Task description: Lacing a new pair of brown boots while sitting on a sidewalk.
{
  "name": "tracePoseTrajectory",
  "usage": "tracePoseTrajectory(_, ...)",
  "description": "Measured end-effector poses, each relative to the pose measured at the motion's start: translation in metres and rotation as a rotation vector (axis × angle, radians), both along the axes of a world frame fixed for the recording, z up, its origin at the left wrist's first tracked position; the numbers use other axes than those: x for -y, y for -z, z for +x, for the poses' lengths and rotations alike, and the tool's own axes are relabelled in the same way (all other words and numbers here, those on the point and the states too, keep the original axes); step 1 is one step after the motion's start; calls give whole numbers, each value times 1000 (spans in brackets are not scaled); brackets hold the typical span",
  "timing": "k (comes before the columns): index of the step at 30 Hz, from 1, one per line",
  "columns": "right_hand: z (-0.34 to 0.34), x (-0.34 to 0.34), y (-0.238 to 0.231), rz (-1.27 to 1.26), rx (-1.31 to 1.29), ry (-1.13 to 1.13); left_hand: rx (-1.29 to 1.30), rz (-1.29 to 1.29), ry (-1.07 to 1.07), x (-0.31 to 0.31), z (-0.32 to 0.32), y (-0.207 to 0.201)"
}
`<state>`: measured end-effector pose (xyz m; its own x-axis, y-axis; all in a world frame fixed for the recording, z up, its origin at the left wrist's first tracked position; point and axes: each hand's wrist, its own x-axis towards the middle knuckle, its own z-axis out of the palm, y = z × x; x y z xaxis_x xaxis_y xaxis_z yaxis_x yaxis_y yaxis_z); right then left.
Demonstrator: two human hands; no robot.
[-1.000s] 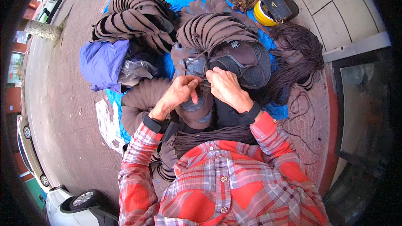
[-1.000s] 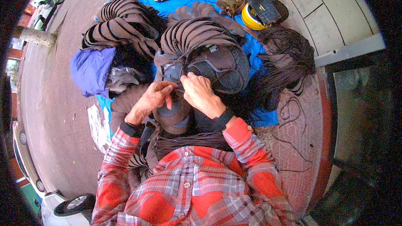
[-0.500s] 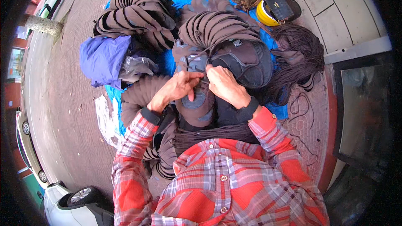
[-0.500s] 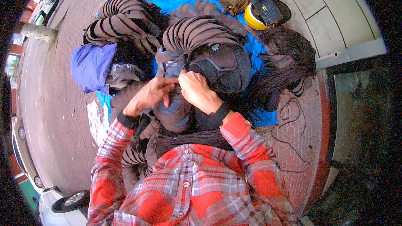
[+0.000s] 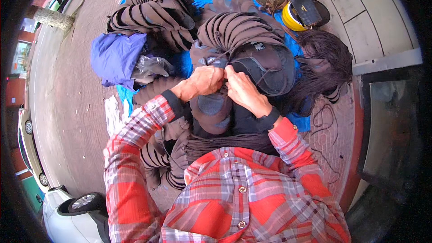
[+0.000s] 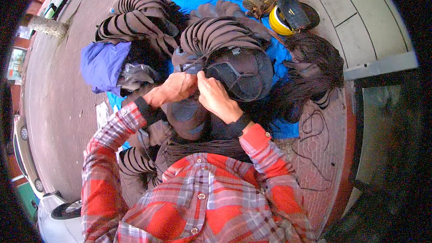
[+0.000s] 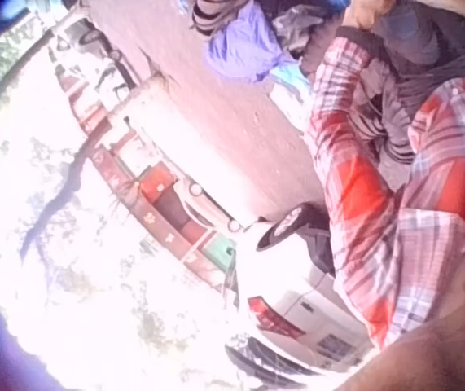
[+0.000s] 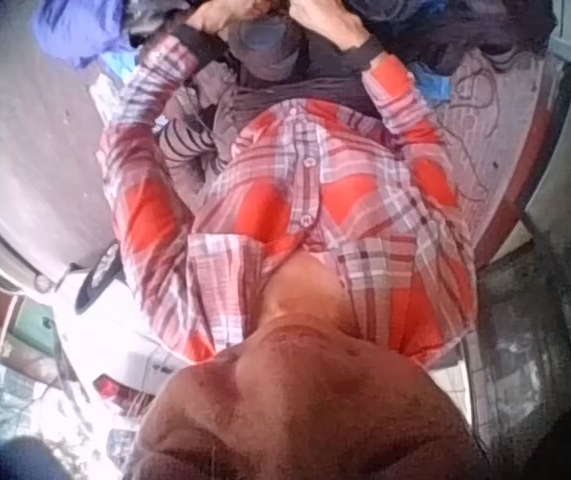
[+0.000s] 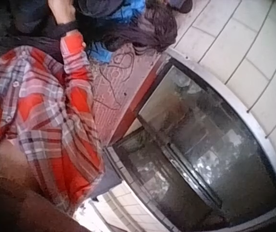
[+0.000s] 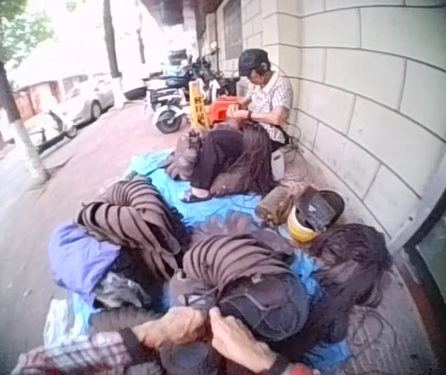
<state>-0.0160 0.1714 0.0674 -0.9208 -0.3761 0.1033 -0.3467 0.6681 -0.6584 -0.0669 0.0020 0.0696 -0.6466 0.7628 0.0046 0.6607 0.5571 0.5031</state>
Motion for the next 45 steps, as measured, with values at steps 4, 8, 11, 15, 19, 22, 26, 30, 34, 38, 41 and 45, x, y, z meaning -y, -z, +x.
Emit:
tracePoseTrajectory(4, 13, -10, -3, -134, -45, -62, -128, -147, 135, -7, -3, -20)
tracePoseTrajectory(8, 26, -4, -13, -82, -123, -59, -242, -238, 184, -4, -3, -21)
tracePoseTrajectory(11, 25, 1, -14, -10, -101, -46, -412, -304, 208, 27, -11, -18)
tracePoseTrajectory(15, 10, -4, -38, 289, -316, -27, -397, -524, -168, 111, -26, -58)
tracePoseTrajectory(19, -12, -17, -32, 343, -324, -107, 776, 175, -551, 114, 18, -63)
tracePoseTrajectory(22, -24, -21, -39, 294, -123, -231, 1541, 1123, -655, 125, 37, -8)
tracePoseTrajectory(26, -39, -24, -60, 190, 253, -395, 1740, 1856, -509, 101, 54, 0)
tracePoseTrajectory(30, -50, -32, -64, -15, 470, -603, 1391, 2112, -525, 125, 40, -14)
tracePoseTrajectory(34, -59, -34, -56, 114, 534, -615, 1231, 2239, -527, 225, 11, -24)
tracePoseTrajectory(38, -62, 0, -45, 18, 730, -179, 828, 2297, -461, 343, -8, -41)
tracePoseTrajectory(41, -64, -4, -31, -118, 589, -50, 486, 1558, -1041, 317, -41, -39)
tracePoseTrajectory(45, -52, -4, -29, -271, 707, -29, 226, 519, -875, 171, -22, -15)
